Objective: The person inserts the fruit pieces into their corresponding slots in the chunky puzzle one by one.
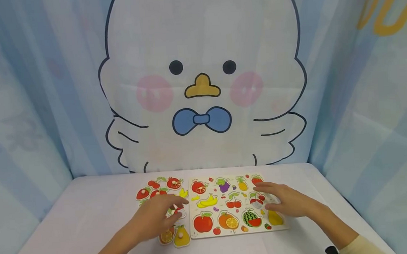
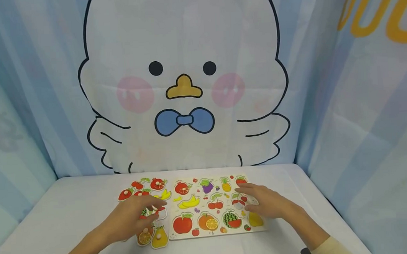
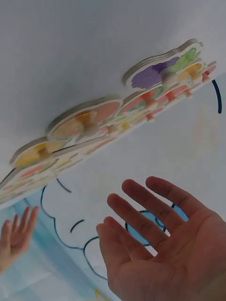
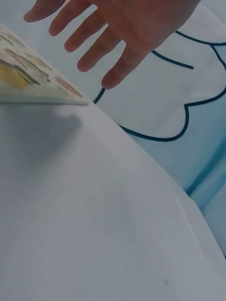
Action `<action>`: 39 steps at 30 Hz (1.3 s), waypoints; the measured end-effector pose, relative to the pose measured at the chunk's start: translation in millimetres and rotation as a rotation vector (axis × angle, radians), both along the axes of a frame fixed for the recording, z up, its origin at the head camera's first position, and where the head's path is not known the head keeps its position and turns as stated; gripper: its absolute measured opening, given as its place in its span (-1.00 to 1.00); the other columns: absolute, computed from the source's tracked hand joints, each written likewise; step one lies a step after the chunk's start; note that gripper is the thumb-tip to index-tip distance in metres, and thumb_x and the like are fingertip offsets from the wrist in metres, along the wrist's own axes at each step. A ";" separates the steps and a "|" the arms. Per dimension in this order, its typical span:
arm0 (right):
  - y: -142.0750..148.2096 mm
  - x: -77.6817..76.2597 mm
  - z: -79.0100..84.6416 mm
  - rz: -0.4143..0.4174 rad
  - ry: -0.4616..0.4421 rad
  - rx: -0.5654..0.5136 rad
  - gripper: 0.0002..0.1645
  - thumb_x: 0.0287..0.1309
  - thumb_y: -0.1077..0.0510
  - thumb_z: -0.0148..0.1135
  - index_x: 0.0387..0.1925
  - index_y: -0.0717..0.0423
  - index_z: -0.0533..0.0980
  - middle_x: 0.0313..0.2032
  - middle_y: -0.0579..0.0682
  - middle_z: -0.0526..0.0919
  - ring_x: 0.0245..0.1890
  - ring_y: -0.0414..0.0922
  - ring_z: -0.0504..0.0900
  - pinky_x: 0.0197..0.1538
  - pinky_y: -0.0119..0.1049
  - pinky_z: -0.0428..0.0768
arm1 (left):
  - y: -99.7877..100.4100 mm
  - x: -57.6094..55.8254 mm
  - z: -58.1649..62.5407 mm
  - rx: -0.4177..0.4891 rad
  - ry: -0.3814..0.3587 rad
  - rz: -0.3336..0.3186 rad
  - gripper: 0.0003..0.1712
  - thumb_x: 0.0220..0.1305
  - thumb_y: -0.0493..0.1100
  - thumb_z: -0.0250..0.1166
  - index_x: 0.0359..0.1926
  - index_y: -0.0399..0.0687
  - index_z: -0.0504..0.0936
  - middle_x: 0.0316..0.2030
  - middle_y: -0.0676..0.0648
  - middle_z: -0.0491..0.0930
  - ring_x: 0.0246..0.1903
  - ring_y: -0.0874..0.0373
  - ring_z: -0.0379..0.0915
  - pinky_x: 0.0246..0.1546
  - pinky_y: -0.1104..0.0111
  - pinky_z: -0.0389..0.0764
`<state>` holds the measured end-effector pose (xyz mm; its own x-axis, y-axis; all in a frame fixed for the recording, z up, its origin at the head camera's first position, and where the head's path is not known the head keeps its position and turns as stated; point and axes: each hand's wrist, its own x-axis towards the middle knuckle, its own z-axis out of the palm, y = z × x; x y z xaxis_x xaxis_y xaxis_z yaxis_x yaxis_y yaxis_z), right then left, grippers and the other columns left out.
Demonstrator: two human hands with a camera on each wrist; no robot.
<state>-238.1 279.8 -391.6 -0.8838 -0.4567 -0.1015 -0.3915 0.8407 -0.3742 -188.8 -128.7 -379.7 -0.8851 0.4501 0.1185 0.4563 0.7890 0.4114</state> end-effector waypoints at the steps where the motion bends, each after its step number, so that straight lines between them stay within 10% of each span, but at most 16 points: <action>1: 3.4 -4.8 -1.5 -0.013 -0.007 -0.004 -0.33 0.15 -0.04 0.31 0.30 -0.12 0.38 0.35 0.00 0.31 0.33 0.14 0.27 0.20 0.22 0.35 | -1.0 -8.4 -1.8 0.022 0.012 0.019 -0.65 0.15 -0.05 0.39 0.00 0.27 0.63 -0.19 0.23 0.64 -0.23 0.28 0.53 -0.22 0.37 0.59; 8: 23.2 -21.5 -14.7 -0.100 -0.071 0.017 -0.32 0.09 0.11 0.35 0.28 -0.12 0.40 0.34 0.01 0.33 0.33 0.15 0.27 0.24 0.25 0.27 | -4.8 -58.1 -14.0 0.118 0.075 0.172 -0.78 0.12 -0.17 0.41 -0.19 0.19 0.70 -0.39 0.22 0.59 -0.41 0.30 0.42 -0.38 0.47 0.51; 14: 35.6 -28.5 -23.7 0.004 -0.075 -0.020 -0.33 0.13 0.20 0.30 0.30 -0.02 0.38 0.36 0.08 0.29 0.35 0.21 0.21 0.26 0.28 0.20 | -5.4 -84.3 -13.9 0.118 0.064 0.245 -0.81 0.12 -0.17 0.41 -0.20 0.08 0.70 -0.37 0.14 0.58 -0.38 0.20 0.42 -0.30 0.36 0.56; 27: 52.1 -31.1 -35.3 0.089 -0.009 -0.041 -0.36 0.14 0.17 0.29 0.29 -0.02 0.41 0.35 0.09 0.32 0.34 0.24 0.23 0.23 0.26 0.25 | 0.7 -125.4 -23.0 -0.048 -0.019 0.286 -0.79 0.11 -0.21 0.40 -0.18 -0.02 0.68 -0.39 0.03 0.55 -0.41 0.14 0.42 -0.31 0.27 0.57; 39: 51.0 -28.3 -40.5 0.026 -0.026 -0.036 -0.34 0.15 0.10 0.30 0.31 -0.06 0.39 0.37 0.02 0.30 0.35 0.21 0.23 0.24 0.25 0.25 | 6.2 -135.6 -33.2 -0.157 -0.097 0.304 -0.86 0.11 -0.21 0.40 -0.25 -0.01 0.69 -0.31 -0.03 0.58 -0.35 0.08 0.43 -0.26 0.20 0.58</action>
<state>-266.4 330.8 -432.1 -0.8690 -0.4830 -0.1074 -0.4024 0.8161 -0.4147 -324.4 -122.5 -412.9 -0.9852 0.1700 -0.0228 0.1552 0.9400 0.3039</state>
